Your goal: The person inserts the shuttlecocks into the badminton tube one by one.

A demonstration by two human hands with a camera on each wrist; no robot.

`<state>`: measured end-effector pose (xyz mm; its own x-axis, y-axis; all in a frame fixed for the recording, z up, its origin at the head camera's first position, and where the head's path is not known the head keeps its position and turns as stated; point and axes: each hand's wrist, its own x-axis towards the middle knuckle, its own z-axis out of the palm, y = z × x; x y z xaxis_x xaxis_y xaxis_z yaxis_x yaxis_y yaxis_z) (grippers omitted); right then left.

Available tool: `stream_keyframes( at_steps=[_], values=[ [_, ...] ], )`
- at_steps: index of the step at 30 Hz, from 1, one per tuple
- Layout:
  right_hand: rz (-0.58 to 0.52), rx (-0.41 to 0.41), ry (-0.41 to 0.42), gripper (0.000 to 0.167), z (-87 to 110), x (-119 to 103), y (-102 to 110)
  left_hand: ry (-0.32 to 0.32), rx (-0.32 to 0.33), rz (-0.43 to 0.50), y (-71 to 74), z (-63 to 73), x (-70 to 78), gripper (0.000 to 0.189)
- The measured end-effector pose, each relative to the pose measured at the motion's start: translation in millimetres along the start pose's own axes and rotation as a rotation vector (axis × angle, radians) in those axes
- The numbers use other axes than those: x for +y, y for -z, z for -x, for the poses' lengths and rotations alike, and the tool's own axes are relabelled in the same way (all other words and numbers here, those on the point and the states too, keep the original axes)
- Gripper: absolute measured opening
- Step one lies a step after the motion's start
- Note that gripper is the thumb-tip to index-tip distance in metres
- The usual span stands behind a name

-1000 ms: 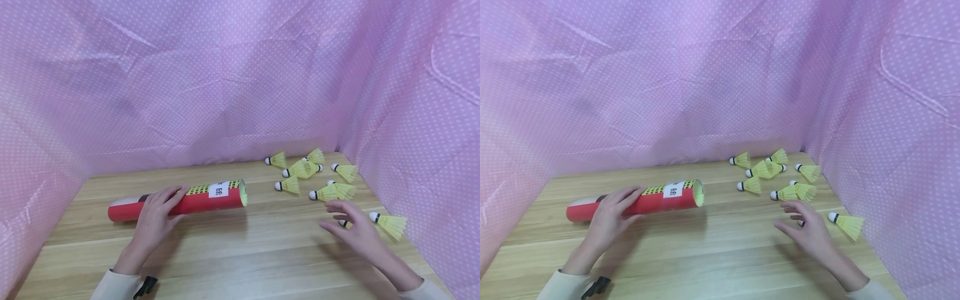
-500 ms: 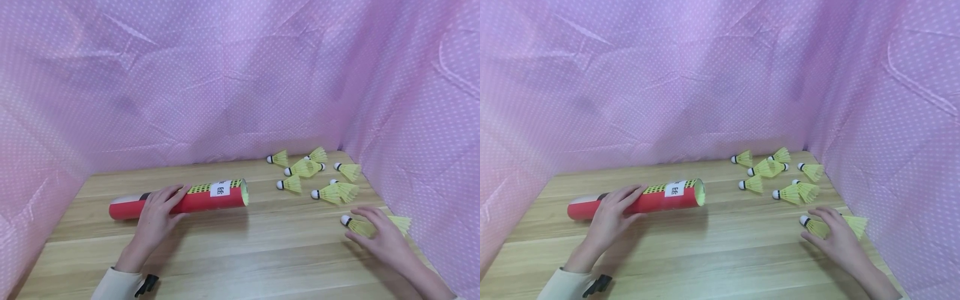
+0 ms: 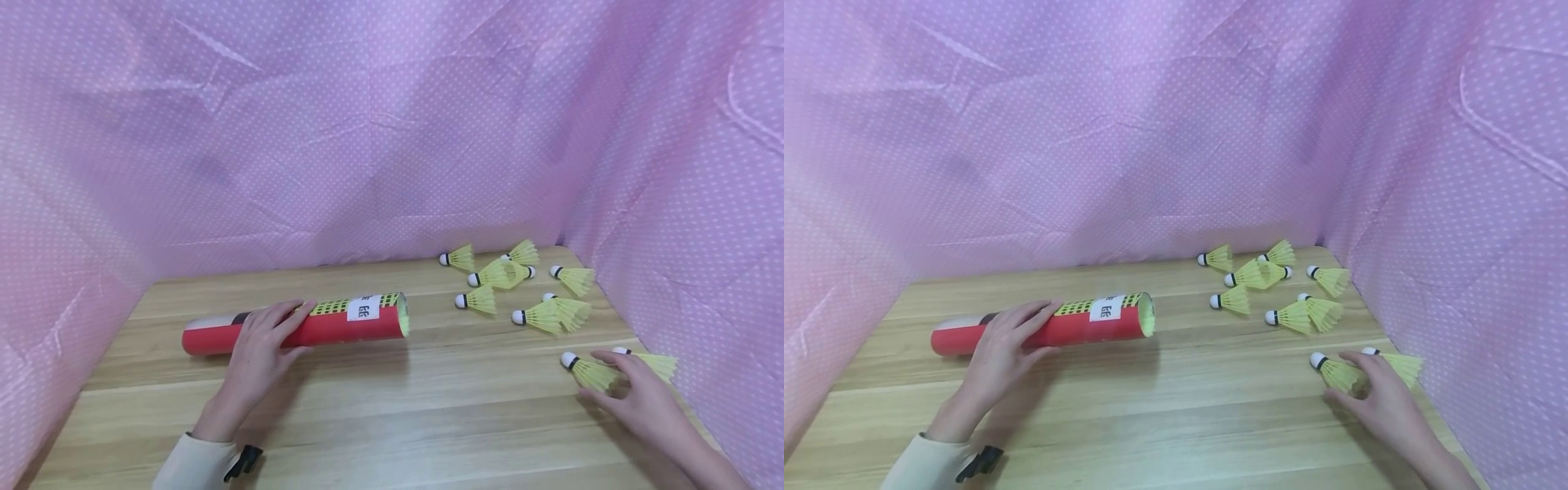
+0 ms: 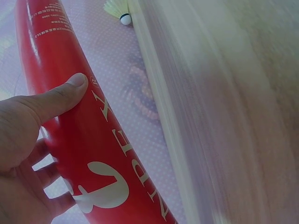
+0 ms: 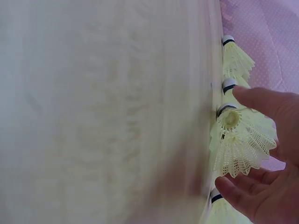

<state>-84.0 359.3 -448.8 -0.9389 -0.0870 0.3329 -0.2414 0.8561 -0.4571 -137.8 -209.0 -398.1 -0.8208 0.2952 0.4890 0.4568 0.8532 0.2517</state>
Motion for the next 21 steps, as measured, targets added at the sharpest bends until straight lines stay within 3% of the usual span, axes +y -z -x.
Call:
stream_keyframes(
  at_steps=[13, 21],
  values=[
    [0.006, -0.061, -0.056, 0.077, 9.5, 4.0, 4.5, 0.003, -0.004, 0.0, 0.3, -0.3, 0.6, 0.097],
    [-0.058, -0.008, -0.028, 0.067, 3.0, 3.0, 6.1, 0.008, -0.004, -0.001, 0.8, 0.6, 1.0, 0.097]
  ],
)
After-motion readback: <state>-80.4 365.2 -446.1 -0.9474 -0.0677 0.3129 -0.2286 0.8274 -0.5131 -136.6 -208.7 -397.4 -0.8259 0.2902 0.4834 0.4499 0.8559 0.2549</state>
